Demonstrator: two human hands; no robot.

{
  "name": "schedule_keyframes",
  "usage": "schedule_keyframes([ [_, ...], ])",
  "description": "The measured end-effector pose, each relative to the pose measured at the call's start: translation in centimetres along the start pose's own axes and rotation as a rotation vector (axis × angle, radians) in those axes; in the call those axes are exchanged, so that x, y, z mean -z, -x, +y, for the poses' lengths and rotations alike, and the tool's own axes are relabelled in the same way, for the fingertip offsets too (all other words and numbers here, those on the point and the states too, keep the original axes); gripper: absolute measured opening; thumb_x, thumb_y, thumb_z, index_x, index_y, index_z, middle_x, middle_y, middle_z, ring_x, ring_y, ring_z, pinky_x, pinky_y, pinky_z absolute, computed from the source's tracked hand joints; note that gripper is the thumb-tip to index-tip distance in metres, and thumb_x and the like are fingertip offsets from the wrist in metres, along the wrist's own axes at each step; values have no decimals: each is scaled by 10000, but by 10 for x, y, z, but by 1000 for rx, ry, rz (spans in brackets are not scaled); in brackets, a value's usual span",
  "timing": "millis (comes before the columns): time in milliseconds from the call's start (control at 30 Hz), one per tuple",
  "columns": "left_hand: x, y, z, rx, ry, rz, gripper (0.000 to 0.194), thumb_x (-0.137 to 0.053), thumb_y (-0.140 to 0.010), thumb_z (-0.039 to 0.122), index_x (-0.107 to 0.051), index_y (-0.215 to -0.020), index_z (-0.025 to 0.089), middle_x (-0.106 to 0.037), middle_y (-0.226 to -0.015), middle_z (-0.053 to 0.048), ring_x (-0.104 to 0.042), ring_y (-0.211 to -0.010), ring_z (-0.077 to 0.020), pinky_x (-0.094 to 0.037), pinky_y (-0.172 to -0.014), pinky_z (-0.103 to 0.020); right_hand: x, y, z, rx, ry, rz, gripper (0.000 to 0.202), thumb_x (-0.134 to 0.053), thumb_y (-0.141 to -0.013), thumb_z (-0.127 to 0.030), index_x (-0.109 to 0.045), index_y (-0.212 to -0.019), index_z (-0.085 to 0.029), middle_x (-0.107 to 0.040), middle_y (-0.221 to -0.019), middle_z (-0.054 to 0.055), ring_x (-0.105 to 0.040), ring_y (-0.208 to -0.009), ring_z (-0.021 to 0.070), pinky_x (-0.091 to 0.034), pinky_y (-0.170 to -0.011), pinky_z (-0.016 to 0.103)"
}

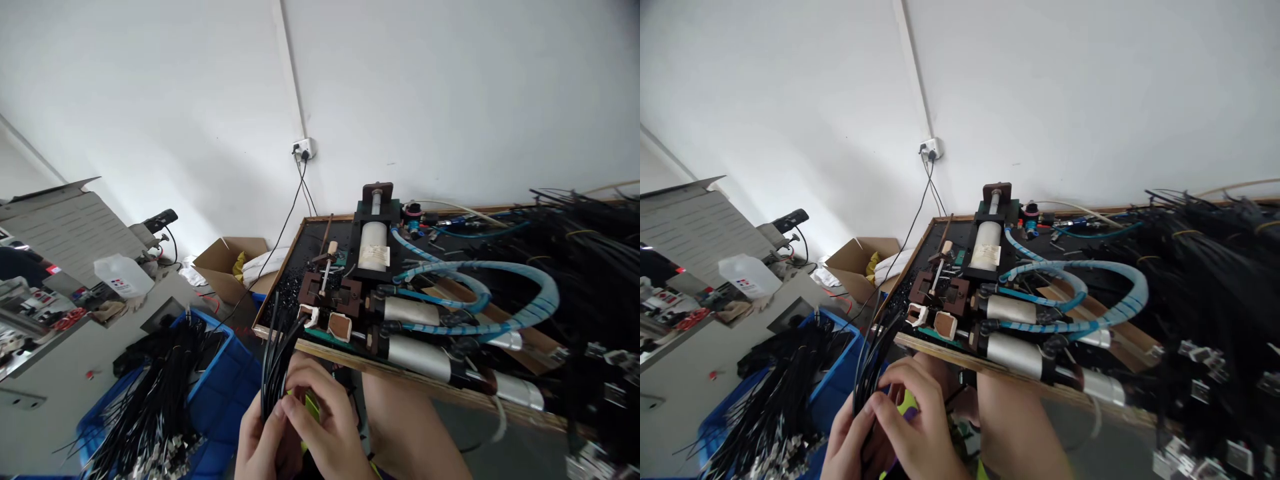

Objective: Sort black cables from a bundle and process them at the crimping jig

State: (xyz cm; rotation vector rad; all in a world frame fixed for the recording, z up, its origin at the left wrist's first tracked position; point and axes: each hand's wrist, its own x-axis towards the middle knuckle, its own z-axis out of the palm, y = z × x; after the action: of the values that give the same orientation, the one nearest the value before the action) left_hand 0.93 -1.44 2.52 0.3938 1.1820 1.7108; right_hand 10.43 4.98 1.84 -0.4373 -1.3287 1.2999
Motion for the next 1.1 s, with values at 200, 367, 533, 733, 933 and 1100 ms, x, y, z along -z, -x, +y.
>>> schedule_keyframes([
  [200,-4,-4,-10,55,-102,38,566,-1080,-588,604,-871,-915,193,-516,-385,80,-359,-318,-44,-314,-342,-144,7,-4,10,-125,-6,92,260,-684,-1044,-412,-698,-855,-235,-665,-848,32,-623,-806,223,-498,-737,327],
  [367,0,-12,-19,-62,-50,174,406,-1111,-619,387,-893,-930,242,-864,-947,-79,-799,-840,-256,-671,-702,-296,9,-1,19,-34,47,215,299,-697,-1035,-411,-679,-794,-235,-632,-791,21,-599,-737,202,-493,-676,303],
  [533,-1,-34,-15,-130,25,-14,412,-994,-805,492,-736,-693,191,-686,-713,-17,-678,-673,-170,-557,-566,-220,4,-2,26,-159,-195,275,419,-709,-1022,-631,-684,-869,-242,-669,-724,0,-450,-469,115,-347,-431,229],
  [733,9,-40,-8,52,-14,43,528,-985,-731,665,-724,-860,225,-414,-477,122,-328,-341,-54,-328,-371,-171,-10,-9,39,-415,-561,355,465,-743,-977,-710,-596,-979,-268,-561,-582,-105,-203,-346,41,-175,-351,161],
  [933,-4,-31,2,156,-4,182,773,-1061,-571,676,-722,-1099,224,-416,-461,151,-305,-336,-28,-236,-406,-131,-11,-3,70,-500,-577,480,423,-834,-910,-676,-716,-1048,-294,-583,-664,-34,-543,-519,169,-455,-446,252],
  [1100,-3,-34,6,175,24,114,750,-1081,-587,615,-739,-1118,211,-398,-468,161,-308,-338,-19,-232,-416,-125,-3,10,90,-505,-521,517,423,-882,-876,-669,-791,-1066,-301,-760,-859,63,-703,-706,247,-563,-531,318],
])
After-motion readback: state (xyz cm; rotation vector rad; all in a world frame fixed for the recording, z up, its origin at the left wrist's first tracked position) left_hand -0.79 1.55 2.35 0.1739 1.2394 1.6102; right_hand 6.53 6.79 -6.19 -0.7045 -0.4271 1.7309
